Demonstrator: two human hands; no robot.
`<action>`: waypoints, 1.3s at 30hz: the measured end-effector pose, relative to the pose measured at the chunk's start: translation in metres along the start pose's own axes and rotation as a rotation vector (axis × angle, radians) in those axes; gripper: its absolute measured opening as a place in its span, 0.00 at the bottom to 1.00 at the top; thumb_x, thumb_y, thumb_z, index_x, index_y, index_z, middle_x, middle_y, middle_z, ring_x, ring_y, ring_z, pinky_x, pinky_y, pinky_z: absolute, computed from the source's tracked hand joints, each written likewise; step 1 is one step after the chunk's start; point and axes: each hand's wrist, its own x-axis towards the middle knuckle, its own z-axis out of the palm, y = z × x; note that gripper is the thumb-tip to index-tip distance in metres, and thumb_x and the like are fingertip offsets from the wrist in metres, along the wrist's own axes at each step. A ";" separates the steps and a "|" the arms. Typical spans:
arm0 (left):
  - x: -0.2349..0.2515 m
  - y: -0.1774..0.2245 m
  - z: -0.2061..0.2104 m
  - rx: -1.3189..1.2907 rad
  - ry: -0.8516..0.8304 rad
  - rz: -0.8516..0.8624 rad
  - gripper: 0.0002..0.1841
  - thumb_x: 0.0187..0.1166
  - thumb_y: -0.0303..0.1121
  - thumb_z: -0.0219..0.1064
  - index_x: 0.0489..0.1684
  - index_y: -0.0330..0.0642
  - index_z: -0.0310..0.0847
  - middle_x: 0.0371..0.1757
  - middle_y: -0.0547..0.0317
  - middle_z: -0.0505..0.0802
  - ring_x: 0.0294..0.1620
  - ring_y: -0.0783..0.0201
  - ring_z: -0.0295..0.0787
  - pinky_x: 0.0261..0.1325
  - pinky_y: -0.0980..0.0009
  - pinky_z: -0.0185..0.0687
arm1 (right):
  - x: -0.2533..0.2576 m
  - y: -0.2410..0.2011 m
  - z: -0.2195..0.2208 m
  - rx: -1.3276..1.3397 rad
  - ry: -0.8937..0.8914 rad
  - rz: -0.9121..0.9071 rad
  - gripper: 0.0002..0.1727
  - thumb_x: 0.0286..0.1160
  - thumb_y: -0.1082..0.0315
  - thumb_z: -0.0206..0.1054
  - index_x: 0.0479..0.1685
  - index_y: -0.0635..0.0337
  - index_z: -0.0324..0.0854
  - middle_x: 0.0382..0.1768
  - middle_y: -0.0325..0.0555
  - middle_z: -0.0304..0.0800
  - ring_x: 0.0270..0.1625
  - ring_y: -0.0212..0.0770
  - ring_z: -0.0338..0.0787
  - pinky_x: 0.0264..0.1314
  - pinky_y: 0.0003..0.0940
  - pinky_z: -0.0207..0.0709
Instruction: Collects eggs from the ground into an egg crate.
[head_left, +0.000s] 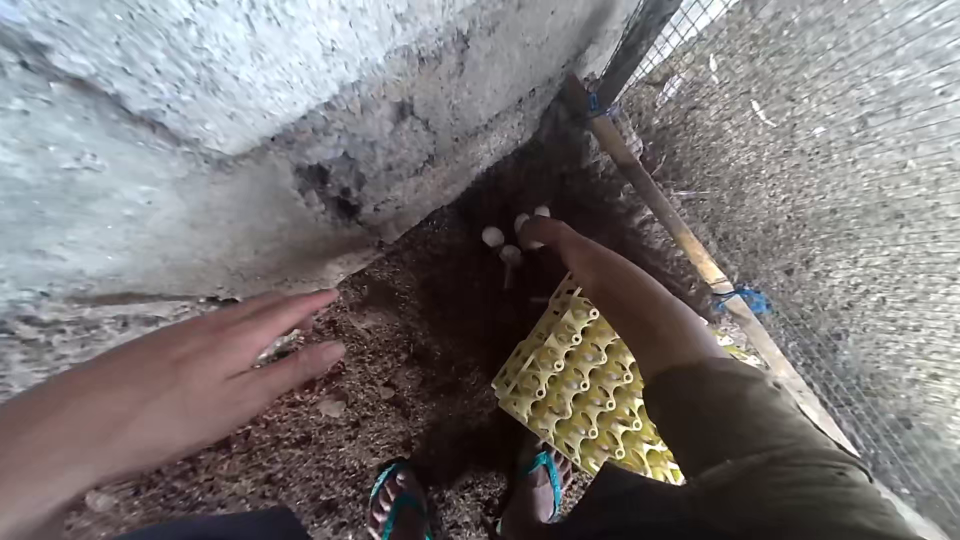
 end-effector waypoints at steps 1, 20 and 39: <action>0.003 -0.001 0.000 0.000 -0.013 -0.004 0.44 0.74 0.80 0.45 0.86 0.66 0.69 0.72 0.65 0.88 0.69 0.62 0.87 0.72 0.46 0.81 | -0.001 0.002 0.005 0.021 0.004 -0.007 0.22 0.84 0.60 0.63 0.61 0.74 0.83 0.68 0.71 0.83 0.74 0.70 0.80 0.72 0.75 0.70; 0.020 -0.004 0.002 0.035 0.000 -0.040 0.44 0.72 0.82 0.45 0.86 0.70 0.69 0.72 0.67 0.88 0.68 0.61 0.88 0.70 0.45 0.83 | 0.007 0.003 0.022 0.790 0.136 0.058 0.30 0.88 0.48 0.55 0.70 0.66 0.79 0.67 0.67 0.84 0.69 0.61 0.84 0.72 0.65 0.75; 0.106 0.042 0.021 -0.170 -0.397 -0.134 0.31 0.89 0.54 0.57 0.89 0.51 0.64 0.73 0.44 0.85 0.72 0.48 0.83 0.77 0.46 0.73 | -0.007 -0.067 0.065 0.534 0.374 -0.133 0.33 0.82 0.65 0.63 0.88 0.47 0.62 0.85 0.75 0.58 0.66 0.76 0.84 0.56 0.72 0.83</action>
